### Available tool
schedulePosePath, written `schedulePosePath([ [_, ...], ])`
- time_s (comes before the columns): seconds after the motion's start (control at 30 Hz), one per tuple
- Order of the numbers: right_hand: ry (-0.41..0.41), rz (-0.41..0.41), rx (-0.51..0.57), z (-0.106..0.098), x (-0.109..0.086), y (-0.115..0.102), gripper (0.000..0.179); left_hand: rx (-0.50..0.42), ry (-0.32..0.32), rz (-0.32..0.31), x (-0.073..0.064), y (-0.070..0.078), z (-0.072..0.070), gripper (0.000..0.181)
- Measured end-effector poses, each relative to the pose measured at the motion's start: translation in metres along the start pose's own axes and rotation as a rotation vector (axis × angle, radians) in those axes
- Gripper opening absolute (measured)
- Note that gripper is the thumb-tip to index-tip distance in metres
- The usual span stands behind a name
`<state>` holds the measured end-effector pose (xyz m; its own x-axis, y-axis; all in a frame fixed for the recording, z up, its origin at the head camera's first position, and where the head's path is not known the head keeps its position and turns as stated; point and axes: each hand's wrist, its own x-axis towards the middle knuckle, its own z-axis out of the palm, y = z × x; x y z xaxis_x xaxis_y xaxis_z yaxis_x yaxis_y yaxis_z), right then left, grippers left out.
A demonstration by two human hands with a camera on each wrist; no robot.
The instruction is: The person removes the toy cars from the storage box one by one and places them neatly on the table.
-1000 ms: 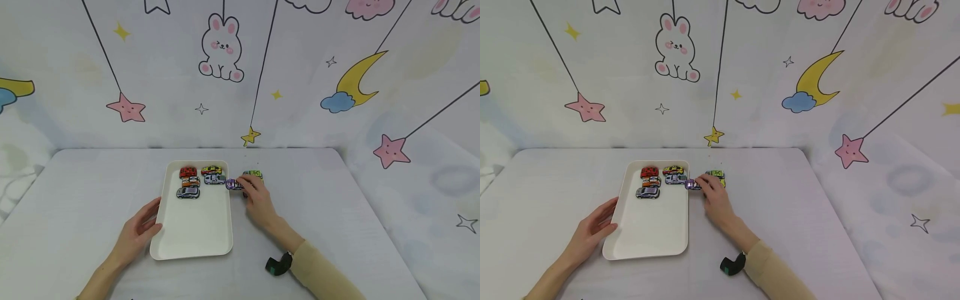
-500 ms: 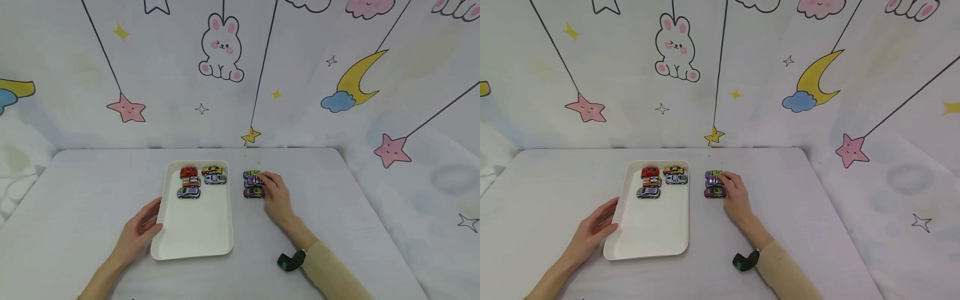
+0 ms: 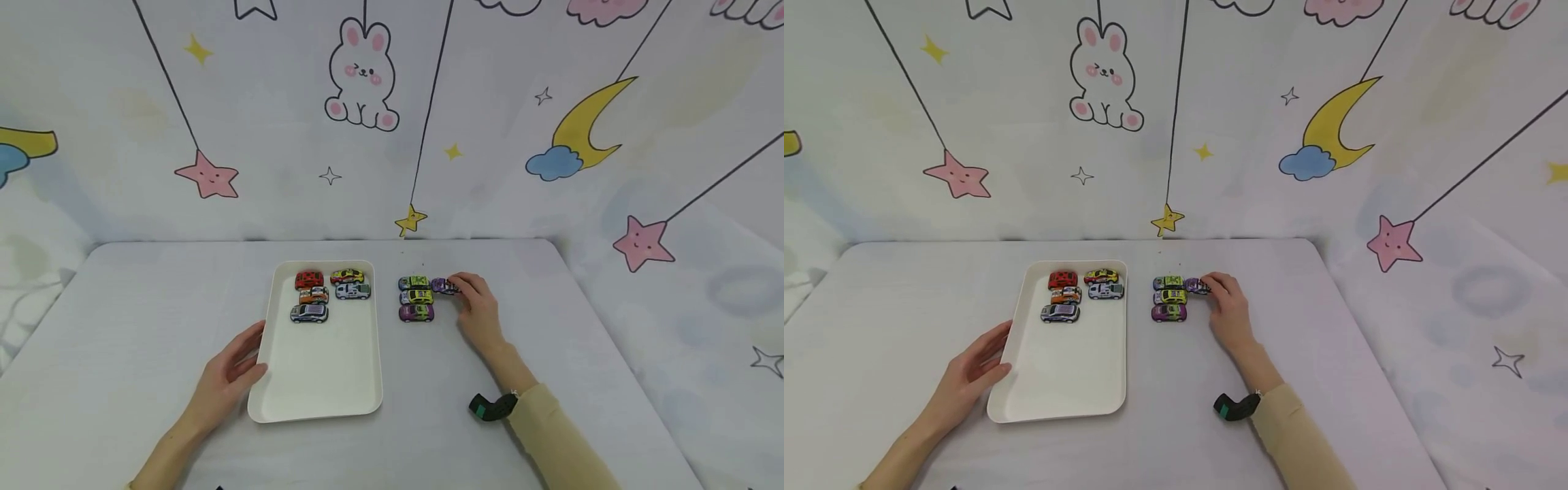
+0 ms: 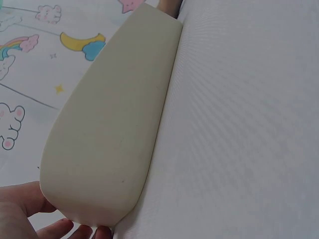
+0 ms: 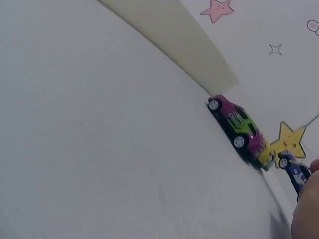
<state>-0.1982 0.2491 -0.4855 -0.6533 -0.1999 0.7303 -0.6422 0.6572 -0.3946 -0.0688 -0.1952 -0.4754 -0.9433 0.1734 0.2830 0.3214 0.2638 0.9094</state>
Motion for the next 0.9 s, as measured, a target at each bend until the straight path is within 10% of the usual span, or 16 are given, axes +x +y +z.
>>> schedulePosePath([
  [0.9,-0.222,0.104,0.010,-0.004,0.008,0.027,0.041,-0.006,0.004,-0.015,0.000,-0.003,0.000,0.062],
])
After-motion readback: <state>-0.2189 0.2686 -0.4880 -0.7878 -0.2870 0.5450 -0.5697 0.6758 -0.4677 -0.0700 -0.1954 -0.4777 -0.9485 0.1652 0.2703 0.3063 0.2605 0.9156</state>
